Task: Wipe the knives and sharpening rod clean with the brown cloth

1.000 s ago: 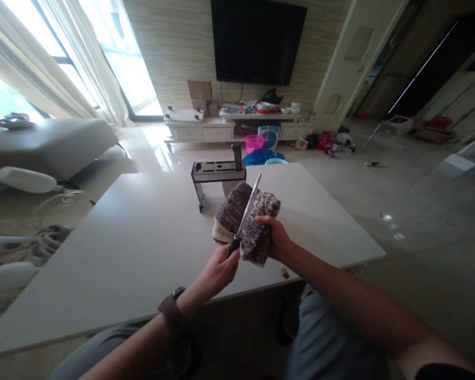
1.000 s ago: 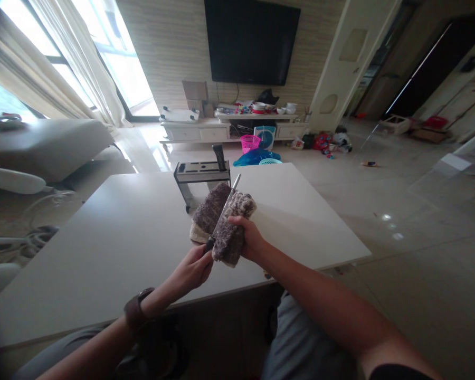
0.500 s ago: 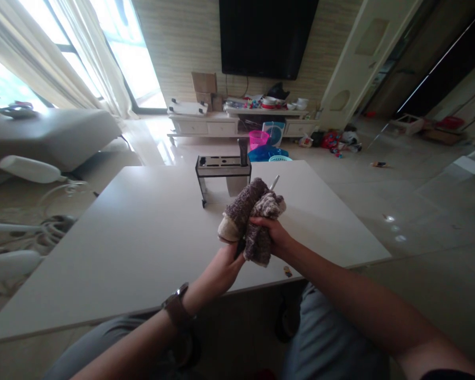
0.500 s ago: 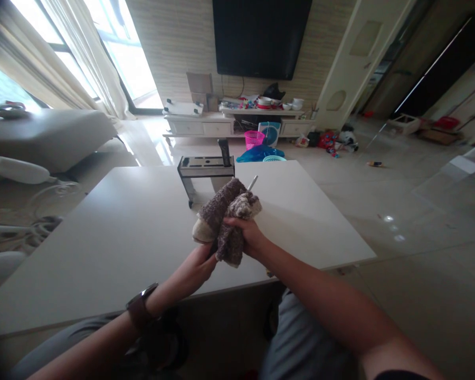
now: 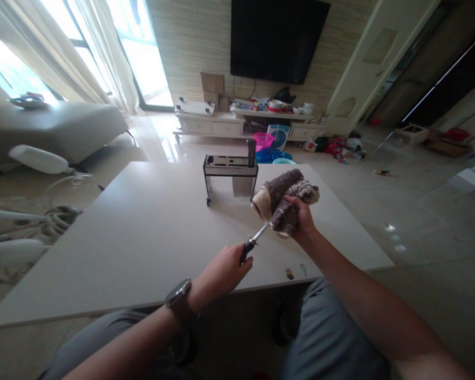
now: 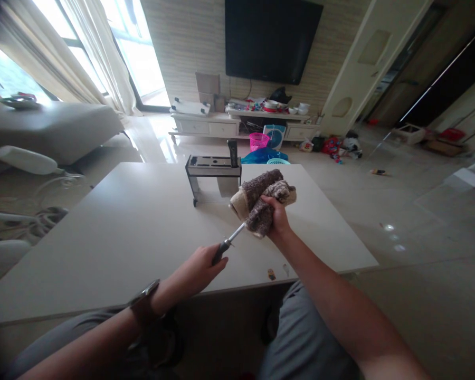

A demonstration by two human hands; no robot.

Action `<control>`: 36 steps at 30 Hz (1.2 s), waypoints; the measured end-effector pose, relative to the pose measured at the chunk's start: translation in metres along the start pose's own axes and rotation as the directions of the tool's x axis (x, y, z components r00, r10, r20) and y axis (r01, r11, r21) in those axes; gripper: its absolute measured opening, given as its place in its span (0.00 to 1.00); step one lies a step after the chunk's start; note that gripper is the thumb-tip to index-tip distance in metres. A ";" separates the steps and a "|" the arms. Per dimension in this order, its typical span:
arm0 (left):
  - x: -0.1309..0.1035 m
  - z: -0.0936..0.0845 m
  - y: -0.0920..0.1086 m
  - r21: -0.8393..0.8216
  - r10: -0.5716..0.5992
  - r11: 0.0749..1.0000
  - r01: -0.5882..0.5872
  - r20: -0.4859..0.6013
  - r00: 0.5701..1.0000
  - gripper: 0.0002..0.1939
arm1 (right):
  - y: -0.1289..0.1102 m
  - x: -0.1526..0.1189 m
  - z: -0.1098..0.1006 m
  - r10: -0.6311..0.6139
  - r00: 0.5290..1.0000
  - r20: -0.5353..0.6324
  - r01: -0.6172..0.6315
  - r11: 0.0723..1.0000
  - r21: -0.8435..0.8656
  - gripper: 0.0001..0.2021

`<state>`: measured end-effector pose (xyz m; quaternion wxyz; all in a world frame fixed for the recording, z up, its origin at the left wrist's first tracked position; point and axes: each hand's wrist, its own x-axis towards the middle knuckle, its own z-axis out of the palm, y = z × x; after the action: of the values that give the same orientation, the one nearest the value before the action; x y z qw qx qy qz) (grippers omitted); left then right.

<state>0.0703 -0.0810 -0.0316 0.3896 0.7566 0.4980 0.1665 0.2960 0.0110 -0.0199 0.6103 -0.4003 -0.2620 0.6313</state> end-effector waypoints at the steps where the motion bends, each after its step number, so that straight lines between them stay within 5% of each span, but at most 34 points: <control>1: 0.000 0.000 -0.001 -0.001 -0.004 1.000 0.004 0.001 1.000 0.11 | 0.001 -0.001 0.001 0.004 1.000 -0.010 -0.004 1.000 0.006 0.10; 9: 0.001 0.004 -0.007 -0.033 0.011 0.999 -0.011 -0.028 1.000 0.10 | 0.012 -0.016 0.014 0.052 0.996 -0.067 -0.050 0.999 0.021 0.11; 19: 0.006 -0.006 -0.009 0.003 0.105 0.994 -0.106 -0.140 0.985 0.05 | 0.046 -0.051 0.035 0.164 0.972 0.169 -0.137 0.977 -0.162 0.20; 28: 0.003 -0.007 -0.004 -0.058 0.080 0.994 -0.088 -0.124 0.989 0.03 | 0.043 -0.043 0.031 0.069 0.994 0.090 -0.047 0.973 -0.226 0.23; 36: 0.004 -0.015 0.006 -0.019 0.042 0.999 -0.045 -0.114 0.993 0.10 | 0.012 -0.028 0.027 -0.103 0.994 0.032 0.107 0.980 -0.167 0.22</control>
<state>0.0661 -0.0725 -0.0177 0.3651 0.7523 0.5010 0.2231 0.2650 -0.0141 -0.0101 0.6039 -0.4287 -0.3420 0.5784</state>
